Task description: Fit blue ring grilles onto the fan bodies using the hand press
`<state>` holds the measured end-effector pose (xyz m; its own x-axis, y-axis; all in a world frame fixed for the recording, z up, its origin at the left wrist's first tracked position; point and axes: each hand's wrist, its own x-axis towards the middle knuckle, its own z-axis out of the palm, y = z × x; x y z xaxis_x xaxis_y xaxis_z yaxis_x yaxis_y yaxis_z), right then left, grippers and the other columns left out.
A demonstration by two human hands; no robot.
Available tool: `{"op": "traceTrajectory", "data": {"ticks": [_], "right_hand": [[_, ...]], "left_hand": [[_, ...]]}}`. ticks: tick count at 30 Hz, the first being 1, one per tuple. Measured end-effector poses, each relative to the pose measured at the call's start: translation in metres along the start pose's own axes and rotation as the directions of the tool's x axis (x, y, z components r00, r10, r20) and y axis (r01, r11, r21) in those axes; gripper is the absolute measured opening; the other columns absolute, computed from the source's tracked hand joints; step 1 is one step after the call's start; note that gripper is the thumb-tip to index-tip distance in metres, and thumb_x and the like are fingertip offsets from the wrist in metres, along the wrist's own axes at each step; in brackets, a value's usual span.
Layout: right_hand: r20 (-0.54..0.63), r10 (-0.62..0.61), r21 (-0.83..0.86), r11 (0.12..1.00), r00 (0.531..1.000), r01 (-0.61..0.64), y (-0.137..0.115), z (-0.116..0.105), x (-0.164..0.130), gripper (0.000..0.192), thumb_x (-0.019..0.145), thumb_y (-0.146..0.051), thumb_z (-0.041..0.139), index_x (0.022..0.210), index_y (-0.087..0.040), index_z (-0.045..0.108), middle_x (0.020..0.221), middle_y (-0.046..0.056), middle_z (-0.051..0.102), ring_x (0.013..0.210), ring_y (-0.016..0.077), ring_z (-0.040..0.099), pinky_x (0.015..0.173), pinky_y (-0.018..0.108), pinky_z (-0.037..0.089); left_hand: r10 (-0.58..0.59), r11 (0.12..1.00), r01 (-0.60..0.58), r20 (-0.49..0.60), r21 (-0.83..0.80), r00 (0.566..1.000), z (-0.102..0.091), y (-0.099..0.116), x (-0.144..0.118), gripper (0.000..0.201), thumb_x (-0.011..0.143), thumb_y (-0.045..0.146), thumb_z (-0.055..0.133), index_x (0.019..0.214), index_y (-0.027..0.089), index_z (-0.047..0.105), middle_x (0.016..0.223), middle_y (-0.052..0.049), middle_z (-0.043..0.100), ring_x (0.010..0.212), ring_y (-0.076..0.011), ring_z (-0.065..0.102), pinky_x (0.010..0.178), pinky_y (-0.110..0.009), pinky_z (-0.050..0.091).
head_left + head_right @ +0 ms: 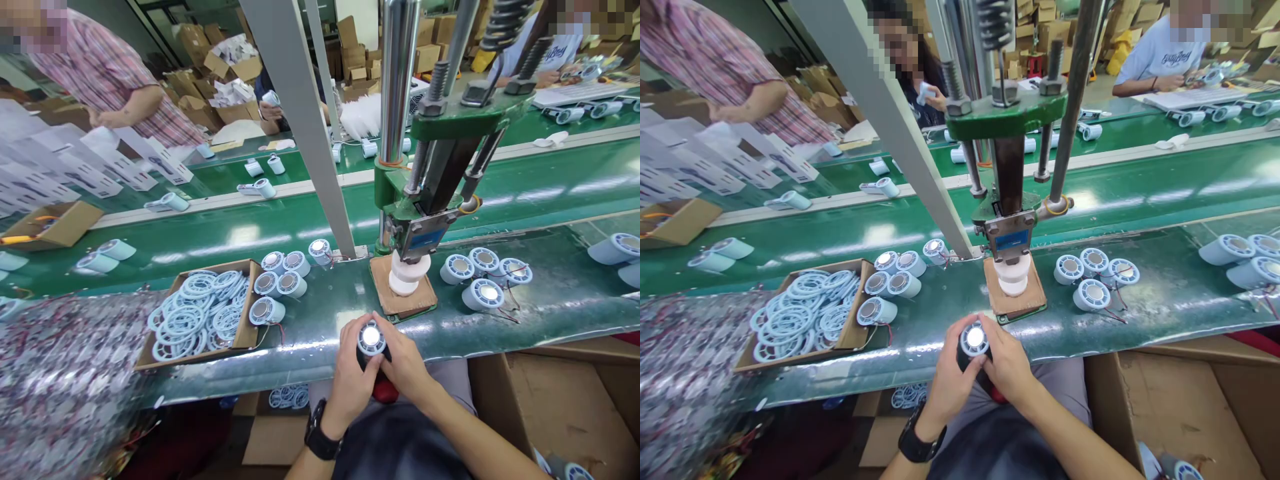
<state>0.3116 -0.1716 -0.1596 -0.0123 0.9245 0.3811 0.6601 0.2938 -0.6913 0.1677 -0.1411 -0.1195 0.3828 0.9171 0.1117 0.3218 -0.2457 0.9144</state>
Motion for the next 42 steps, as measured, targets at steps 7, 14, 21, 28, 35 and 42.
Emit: {"op": "traceTrajectory", "data": {"ticks": [7, 14, 21, 28, 35, 42], "right_hand": [[-0.014, -0.039, -0.038, 0.999, 0.999, 0.039, -0.001, -0.003, 0.002, 0.079, 0.083, -0.005, 0.044, 0.159, -0.019, 0.026, 0.139, 0.018, 0.061, 0.121, 0.0269, 0.067, 0.095, 0.043, 0.061], [-0.196, -0.147, 0.091, 0.982, 0.970, 0.167, -0.040, -0.039, -0.003, 0.090, 0.091, -0.017, 0.055, 0.162, -0.023, 0.000, 0.131, 0.012, 0.068, 0.117, 0.0234, 0.070, 0.096, 0.036, 0.061], [-0.323, -0.181, 0.163, 0.956, 0.929, 0.243, -0.071, -0.057, -0.003, 0.083, 0.099, -0.023, 0.055, 0.162, -0.025, 0.002, 0.130, 0.016, 0.068, 0.121, 0.0237, 0.068, 0.098, 0.042, 0.060], [-0.331, -0.165, 0.117, 0.970, 0.929, 0.214, -0.071, -0.056, -0.002, 0.079, 0.101, -0.032, 0.053, 0.162, -0.023, 0.004, 0.124, 0.016, 0.071, 0.114, 0.0231, 0.072, 0.092, 0.038, 0.062], [-0.329, -0.145, 0.168, 0.963, 0.933, 0.209, -0.074, -0.056, -0.002, 0.083, 0.098, -0.027, 0.057, 0.162, -0.022, 0.005, 0.125, 0.016, 0.071, 0.114, 0.0231, 0.072, 0.093, 0.037, 0.062], [-0.383, -0.183, 0.104, 0.965, 0.905, 0.239, -0.075, -0.056, -0.001, 0.081, 0.094, -0.020, 0.060, 0.160, -0.021, 0.014, 0.122, 0.017, 0.072, 0.110, 0.0234, 0.073, 0.089, 0.040, 0.063]], "left_hand": [[-0.123, 0.992, 0.123, 0.014, -0.019, 0.992, 0.014, -0.008, -0.005, 0.062, 0.095, 0.028, 0.050, 0.152, 0.013, 0.031, 0.159, -0.022, 0.038, 0.147, -0.0326, 0.039, 0.120, -0.055, 0.033], [0.086, 0.996, -0.088, -0.081, -0.020, 0.993, -0.006, 0.029, -0.026, 0.061, 0.085, 0.035, 0.070, 0.141, 0.023, 0.050, 0.144, -0.015, 0.057, 0.134, -0.0347, 0.054, 0.113, -0.052, 0.046], [0.142, 0.979, -0.155, -0.097, -0.133, 0.985, -0.011, 0.046, -0.048, 0.080, 0.089, 0.039, 0.071, 0.155, 0.026, 0.027, 0.147, -0.016, 0.054, 0.135, -0.0348, 0.055, 0.111, -0.052, 0.050], [0.103, 0.980, -0.122, -0.123, -0.158, 0.987, -0.013, 0.051, -0.045, 0.080, 0.086, 0.038, 0.074, 0.152, 0.024, 0.032, 0.143, -0.017, 0.057, 0.131, -0.0361, 0.058, 0.110, -0.053, 0.051], [0.105, 0.981, -0.126, -0.146, -0.146, 0.984, -0.014, 0.055, -0.043, 0.073, 0.087, 0.046, 0.072, 0.148, 0.024, 0.039, 0.140, -0.015, 0.061, 0.128, -0.0331, 0.061, 0.108, -0.047, 0.053], [0.111, 0.922, -0.156, -0.145, -0.354, 0.983, -0.014, 0.058, -0.040, 0.071, 0.084, 0.028, 0.078, 0.146, 0.024, 0.044, 0.138, -0.013, 0.064, 0.125, -0.0286, 0.064, 0.105, -0.037, 0.055]]}}
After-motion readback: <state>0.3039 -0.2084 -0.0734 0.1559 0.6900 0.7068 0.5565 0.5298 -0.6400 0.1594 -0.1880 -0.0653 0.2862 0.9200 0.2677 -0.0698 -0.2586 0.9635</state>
